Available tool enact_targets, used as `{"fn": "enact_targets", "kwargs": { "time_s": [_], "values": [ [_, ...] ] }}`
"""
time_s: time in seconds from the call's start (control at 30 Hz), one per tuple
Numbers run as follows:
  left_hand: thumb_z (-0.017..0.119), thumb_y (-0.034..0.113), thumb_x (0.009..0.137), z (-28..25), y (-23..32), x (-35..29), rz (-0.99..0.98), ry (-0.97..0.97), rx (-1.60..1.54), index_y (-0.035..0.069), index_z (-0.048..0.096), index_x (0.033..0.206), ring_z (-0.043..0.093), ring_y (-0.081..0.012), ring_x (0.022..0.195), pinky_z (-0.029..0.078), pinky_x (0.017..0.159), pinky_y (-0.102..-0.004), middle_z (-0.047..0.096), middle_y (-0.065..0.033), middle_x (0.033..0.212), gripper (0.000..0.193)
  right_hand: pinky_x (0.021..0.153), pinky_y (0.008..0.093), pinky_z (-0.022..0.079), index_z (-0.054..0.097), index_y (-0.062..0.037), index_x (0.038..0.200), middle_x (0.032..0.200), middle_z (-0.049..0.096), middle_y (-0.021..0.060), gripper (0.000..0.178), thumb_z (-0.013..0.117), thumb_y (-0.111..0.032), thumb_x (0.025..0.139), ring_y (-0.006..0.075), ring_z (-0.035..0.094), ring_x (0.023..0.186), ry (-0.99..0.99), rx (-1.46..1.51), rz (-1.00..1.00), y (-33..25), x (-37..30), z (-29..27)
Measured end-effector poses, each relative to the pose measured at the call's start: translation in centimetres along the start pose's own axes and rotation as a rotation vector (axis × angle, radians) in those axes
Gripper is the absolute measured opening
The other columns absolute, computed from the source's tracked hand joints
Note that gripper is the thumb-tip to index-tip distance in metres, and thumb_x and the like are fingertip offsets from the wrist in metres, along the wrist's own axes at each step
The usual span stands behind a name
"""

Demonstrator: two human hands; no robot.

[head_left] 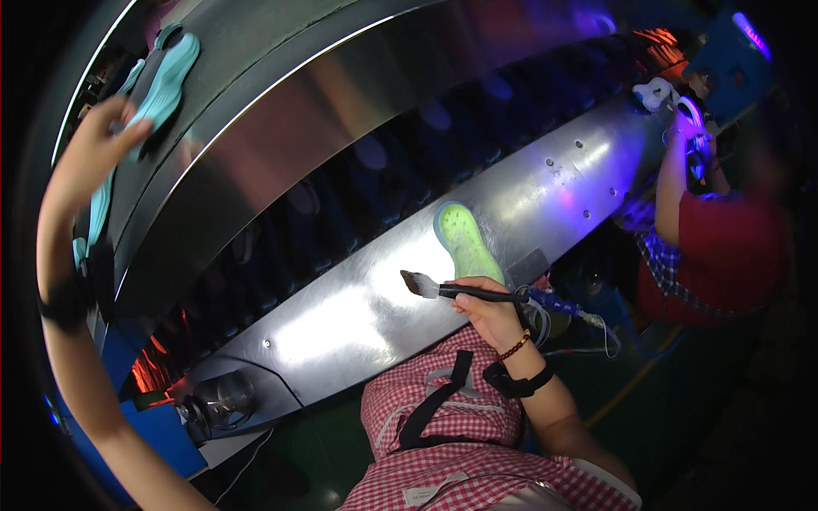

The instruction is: Applying adhesive or chemical fluid to blue shoe soles using a brush and placing them on a conveyor belt.

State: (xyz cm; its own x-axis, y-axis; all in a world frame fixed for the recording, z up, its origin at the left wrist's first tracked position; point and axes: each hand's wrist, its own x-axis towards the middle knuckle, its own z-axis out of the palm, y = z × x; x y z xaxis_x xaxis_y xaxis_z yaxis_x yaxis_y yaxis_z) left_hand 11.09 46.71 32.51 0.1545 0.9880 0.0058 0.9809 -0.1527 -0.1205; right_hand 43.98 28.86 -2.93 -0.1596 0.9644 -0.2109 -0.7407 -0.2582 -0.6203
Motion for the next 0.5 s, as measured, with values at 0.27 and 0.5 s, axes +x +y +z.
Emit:
{"fn": "enact_targets", "kwargs": {
  "time_s": [0.27, 0.5],
  "values": [
    [0.045, 0.012, 0.081, 7.4, 2.3, -26.7, -0.135, 0.889, -1.832, -0.004, 0.045, 0.113, 0.055, -0.0246, 0.094, 0.045, 0.084, -0.0349, 0.055, -0.0138, 0.099, 0.036, 0.069, 0.0208, 0.043, 0.058, 0.0040, 0.097, 0.090, 0.061, 0.0091, 0.022, 0.058, 0.002, 0.076, 0.0110, 0.055, 0.077, 0.016, -0.047, -0.024, 1.9, -9.0, 3.9],
    [0.062, 0.037, 0.068, 22.6, 1.7, -43.1, 0.153, -0.186, -2.385, -0.004, 0.034, 0.124, 0.057, -0.0303, 0.085, 0.047, 0.075, -0.0381, 0.053, -0.0192, 0.101, 0.075, 0.068, 0.0216, 0.042, 0.058, 0.0045, 0.096, 0.085, 0.060, 0.0080, 0.021, 0.059, 0.001, 0.075, 0.0117, 0.053, 0.073, 0.012, -0.104, -0.150, 8.9, -16.0, 7.7]
  ]
}}
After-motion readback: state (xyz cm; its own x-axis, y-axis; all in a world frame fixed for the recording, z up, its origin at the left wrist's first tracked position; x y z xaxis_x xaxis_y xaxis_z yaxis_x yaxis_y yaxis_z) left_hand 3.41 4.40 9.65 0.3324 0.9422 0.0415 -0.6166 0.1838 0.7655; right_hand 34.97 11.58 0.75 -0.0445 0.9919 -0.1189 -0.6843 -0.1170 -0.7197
